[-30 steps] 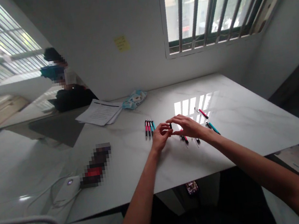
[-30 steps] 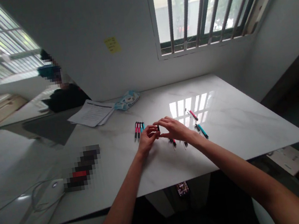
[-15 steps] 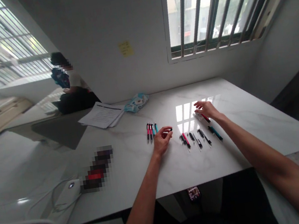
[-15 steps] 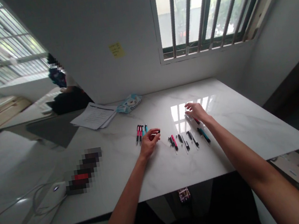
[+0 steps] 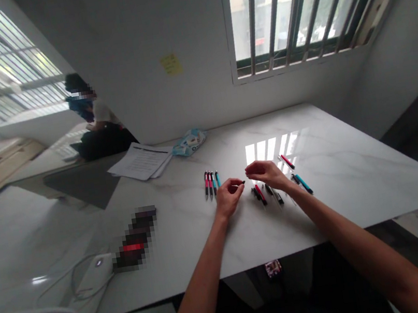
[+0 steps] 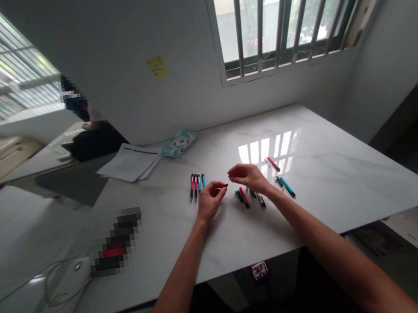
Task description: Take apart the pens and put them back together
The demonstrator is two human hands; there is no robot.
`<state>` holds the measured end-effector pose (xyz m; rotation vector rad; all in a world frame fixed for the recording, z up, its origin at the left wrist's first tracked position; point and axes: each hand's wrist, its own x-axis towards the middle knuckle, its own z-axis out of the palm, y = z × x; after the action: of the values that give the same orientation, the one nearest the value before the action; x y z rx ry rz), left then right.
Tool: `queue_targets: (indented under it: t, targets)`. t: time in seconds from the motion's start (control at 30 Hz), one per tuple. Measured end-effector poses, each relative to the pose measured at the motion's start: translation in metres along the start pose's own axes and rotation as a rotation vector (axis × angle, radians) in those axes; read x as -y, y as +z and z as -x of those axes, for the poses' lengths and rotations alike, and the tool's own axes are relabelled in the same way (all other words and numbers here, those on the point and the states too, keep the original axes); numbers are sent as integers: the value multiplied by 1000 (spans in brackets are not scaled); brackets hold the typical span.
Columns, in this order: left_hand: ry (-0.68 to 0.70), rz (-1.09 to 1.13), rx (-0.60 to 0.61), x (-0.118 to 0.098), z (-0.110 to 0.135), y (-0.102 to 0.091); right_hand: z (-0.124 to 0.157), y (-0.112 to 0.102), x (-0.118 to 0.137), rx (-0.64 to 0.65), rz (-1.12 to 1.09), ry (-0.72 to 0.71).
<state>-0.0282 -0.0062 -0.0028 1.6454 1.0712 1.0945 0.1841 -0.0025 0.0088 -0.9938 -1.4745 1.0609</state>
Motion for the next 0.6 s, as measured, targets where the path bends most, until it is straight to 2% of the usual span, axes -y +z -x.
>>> queue_targets:
  t: [0.13, 0.6]
  targets:
    - [13, 14, -8, -3, 1, 0, 8, 12, 1, 12, -2, 12]
    - [50, -25, -18, -3, 1, 2, 10, 9, -4, 29, -44, 26]
